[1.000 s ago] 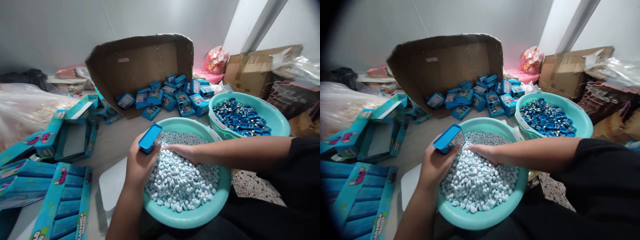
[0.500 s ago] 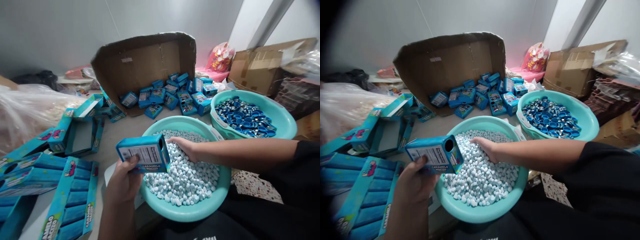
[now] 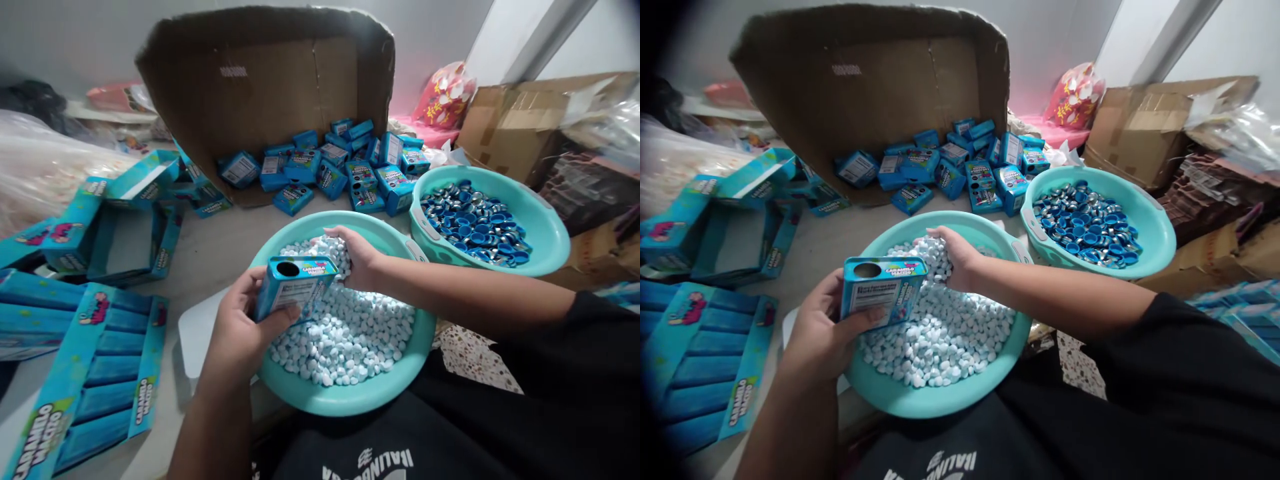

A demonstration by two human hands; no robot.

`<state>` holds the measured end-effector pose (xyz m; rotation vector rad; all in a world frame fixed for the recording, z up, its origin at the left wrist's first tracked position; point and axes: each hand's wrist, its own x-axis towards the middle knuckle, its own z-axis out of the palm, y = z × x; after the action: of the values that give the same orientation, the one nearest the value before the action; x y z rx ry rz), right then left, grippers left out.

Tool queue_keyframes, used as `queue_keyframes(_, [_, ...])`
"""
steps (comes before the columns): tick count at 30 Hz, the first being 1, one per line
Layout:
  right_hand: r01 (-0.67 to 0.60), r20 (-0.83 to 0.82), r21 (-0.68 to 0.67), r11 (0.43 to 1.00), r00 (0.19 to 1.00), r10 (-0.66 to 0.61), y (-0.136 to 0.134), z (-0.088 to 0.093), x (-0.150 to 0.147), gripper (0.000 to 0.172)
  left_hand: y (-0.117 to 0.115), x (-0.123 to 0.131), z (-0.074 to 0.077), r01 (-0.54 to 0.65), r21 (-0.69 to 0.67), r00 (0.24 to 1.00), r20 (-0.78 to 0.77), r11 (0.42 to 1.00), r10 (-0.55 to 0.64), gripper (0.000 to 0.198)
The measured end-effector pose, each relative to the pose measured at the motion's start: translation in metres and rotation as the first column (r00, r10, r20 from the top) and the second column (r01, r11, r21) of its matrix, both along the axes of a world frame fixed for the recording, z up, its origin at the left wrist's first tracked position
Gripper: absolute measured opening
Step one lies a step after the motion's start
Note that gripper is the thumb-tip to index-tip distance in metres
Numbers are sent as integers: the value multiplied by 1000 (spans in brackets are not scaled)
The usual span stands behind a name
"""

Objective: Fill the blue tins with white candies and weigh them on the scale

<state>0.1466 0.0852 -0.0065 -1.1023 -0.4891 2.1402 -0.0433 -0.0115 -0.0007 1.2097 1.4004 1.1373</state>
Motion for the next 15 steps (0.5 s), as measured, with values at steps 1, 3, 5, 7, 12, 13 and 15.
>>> queue_keyframes(1, [19,-8,-5,1000,1000,-19,2,3,1,28,-4,1,0,-3,18,1000,-26,1000,4,50])
queue_keyframes(3, [56,-50,-21,998,997,-57,6,12,2,25,-8,5,2,-9,75,995,-98,997,16,48])
queue_keyframes(5, [91,-94,-15,996,991,-92,8,22,4,22,-10,12,6,13,119,983,-184,993,9,51])
queue_keyframes(7, [121,-127,2,993,985,-120,10,33,6,20,-9,22,11,82,124,961,-272,989,-46,60])
queue_keyframes(12, [174,-171,111,979,973,-154,8,57,9,18,-2,43,17,178,105,867,-487,978,-105,36])
queue_keyframes(13, [190,-176,129,973,970,-166,7,59,9,18,-1,45,16,155,90,867,-489,984,-92,35])
queue_keyframes(15, [219,-173,156,963,966,-192,4,61,8,18,0,46,15,111,46,882,-465,993,-77,38])
